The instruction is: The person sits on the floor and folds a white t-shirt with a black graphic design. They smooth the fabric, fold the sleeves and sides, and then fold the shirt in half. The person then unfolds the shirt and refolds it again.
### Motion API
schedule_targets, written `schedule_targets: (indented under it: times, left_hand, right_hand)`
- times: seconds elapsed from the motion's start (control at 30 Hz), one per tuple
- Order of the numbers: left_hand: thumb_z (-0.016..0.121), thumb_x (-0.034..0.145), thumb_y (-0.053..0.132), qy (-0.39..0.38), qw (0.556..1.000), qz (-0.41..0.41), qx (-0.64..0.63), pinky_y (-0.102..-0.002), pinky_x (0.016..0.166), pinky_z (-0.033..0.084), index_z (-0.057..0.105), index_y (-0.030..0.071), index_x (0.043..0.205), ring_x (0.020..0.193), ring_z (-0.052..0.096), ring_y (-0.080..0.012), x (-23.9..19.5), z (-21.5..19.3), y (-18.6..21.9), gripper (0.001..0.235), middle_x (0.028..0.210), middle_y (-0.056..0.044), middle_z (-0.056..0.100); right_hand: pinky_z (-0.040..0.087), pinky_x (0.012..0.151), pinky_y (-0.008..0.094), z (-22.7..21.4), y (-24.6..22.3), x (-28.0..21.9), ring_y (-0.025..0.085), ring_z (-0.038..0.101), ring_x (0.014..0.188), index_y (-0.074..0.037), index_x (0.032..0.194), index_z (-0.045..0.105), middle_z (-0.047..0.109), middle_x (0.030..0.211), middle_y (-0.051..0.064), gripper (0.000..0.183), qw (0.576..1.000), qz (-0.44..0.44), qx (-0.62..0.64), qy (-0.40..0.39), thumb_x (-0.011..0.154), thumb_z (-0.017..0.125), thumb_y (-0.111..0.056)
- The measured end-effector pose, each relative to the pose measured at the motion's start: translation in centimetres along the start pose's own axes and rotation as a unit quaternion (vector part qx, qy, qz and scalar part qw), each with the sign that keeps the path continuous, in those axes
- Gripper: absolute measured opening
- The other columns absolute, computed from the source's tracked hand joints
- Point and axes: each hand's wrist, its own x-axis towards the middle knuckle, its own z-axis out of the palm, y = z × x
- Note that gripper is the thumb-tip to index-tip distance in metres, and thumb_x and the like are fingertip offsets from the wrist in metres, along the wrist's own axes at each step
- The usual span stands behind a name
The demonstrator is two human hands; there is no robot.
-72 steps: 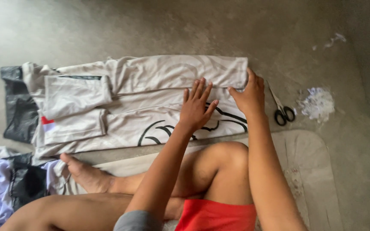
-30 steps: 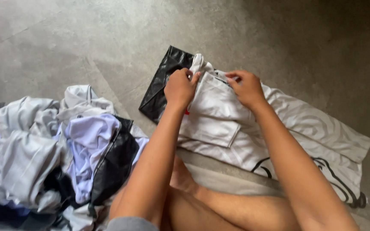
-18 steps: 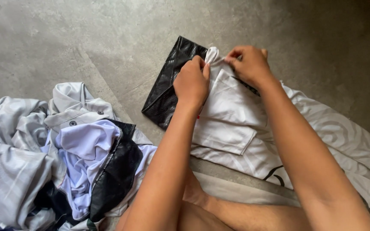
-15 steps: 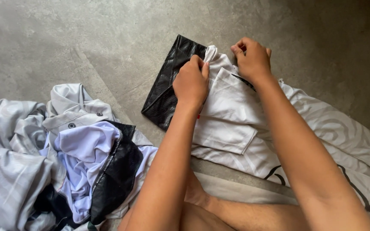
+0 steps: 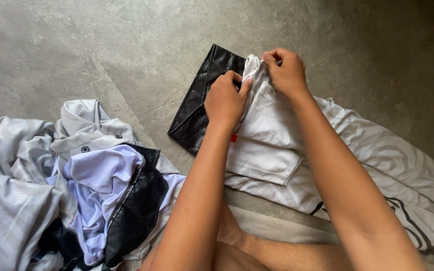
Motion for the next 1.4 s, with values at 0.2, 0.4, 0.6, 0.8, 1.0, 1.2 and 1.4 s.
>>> schedule_targets:
  times: [0.2,0.4,0.6,0.8,1.0,1.2,1.4]
  left_hand:
    - [0.055,0.083,0.041,-0.011,1.0,0.01,0.025,-0.041,0.063,0.045,0.06,0.02,0.08,0.081,0.061,-0.024,0.3,0.7,-0.3,0.022,0.089,-0.001,0.062]
    - [0.051,0.086,0.041,-0.028,0.999,0.004,0.023,-0.038,0.062,0.046,0.06,0.018,0.079,0.079,0.06,-0.021,0.2,0.2,-0.3,0.026,0.088,0.0,0.06]
    - [0.047,0.087,0.038,0.291,0.891,0.28,0.206,-0.034,0.055,0.039,0.05,0.015,0.092,0.075,0.052,-0.0209,-0.1,2.4,-2.7,0.023,0.085,-0.002,0.046]
    - [0.042,0.093,0.038,0.044,0.899,0.348,0.264,-0.043,0.105,0.026,0.043,0.018,0.134,0.131,0.035,-0.0257,-2.4,2.1,-4.4,0.046,0.142,-0.01,0.039]
    - [0.038,0.092,0.052,0.039,0.896,0.34,0.282,-0.044,0.109,0.02,0.03,0.023,0.142,0.137,0.024,-0.0255,-1.9,2.9,-5.5,0.059,0.15,-0.012,0.02]
    - [0.049,0.088,0.048,0.09,0.892,0.376,0.234,-0.047,0.105,0.027,0.043,0.017,0.133,0.133,0.032,-0.0292,-1.8,3.3,-6.0,0.055,0.146,-0.017,0.025]
    - [0.046,0.088,0.05,0.088,0.894,0.363,0.249,-0.046,0.106,0.026,0.041,0.02,0.135,0.134,0.031,-0.0261,-1.7,3.6,-6.2,0.056,0.147,-0.015,0.024]
  right_hand:
    - [0.023,0.09,0.032,-0.6,-2.2,-0.9,0.005,0.055,0.072,-0.026,0.069,0.066,0.063,0.07,-0.014,0.018,0.999,0.032,-0.032,-0.004,0.081,0.067,-0.04]
    - [0.043,0.064,0.024,-0.4,-2.1,-1.3,0.004,0.053,0.064,-0.018,0.067,0.06,0.058,0.066,-0.01,0.037,0.996,0.023,0.075,0.04,0.086,0.056,-0.05]
    - [0.035,0.088,0.048,-2.7,-0.4,-6.1,0.031,0.051,0.11,-0.012,0.122,0.056,0.055,0.118,0.01,0.037,0.986,-0.11,-0.053,0.116,0.094,0.051,-0.036]
    - [0.03,0.096,0.049,-2.7,3.4,-12.2,0.041,0.041,0.121,0.0,0.129,0.049,0.045,0.133,0.024,0.041,0.977,-0.117,-0.153,0.088,0.094,0.045,-0.021]
    - [0.023,0.097,0.045,-5.2,10.4,-10.0,0.024,0.049,0.116,-0.017,0.131,0.052,0.056,0.122,0.005,0.035,0.975,-0.054,-0.194,0.091,0.098,0.045,-0.025]
    - [0.022,0.096,0.045,-6.2,10.0,-6.7,0.014,0.053,0.097,-0.039,0.111,0.062,0.061,0.096,-0.012,0.026,0.976,-0.083,-0.198,0.028,0.086,0.061,-0.046]
    - [0.021,0.098,0.043,-4.8,5.7,-5.0,0.014,0.054,0.088,-0.031,0.09,0.066,0.061,0.079,-0.008,0.016,0.982,-0.103,-0.155,-0.036,0.076,0.072,-0.036]
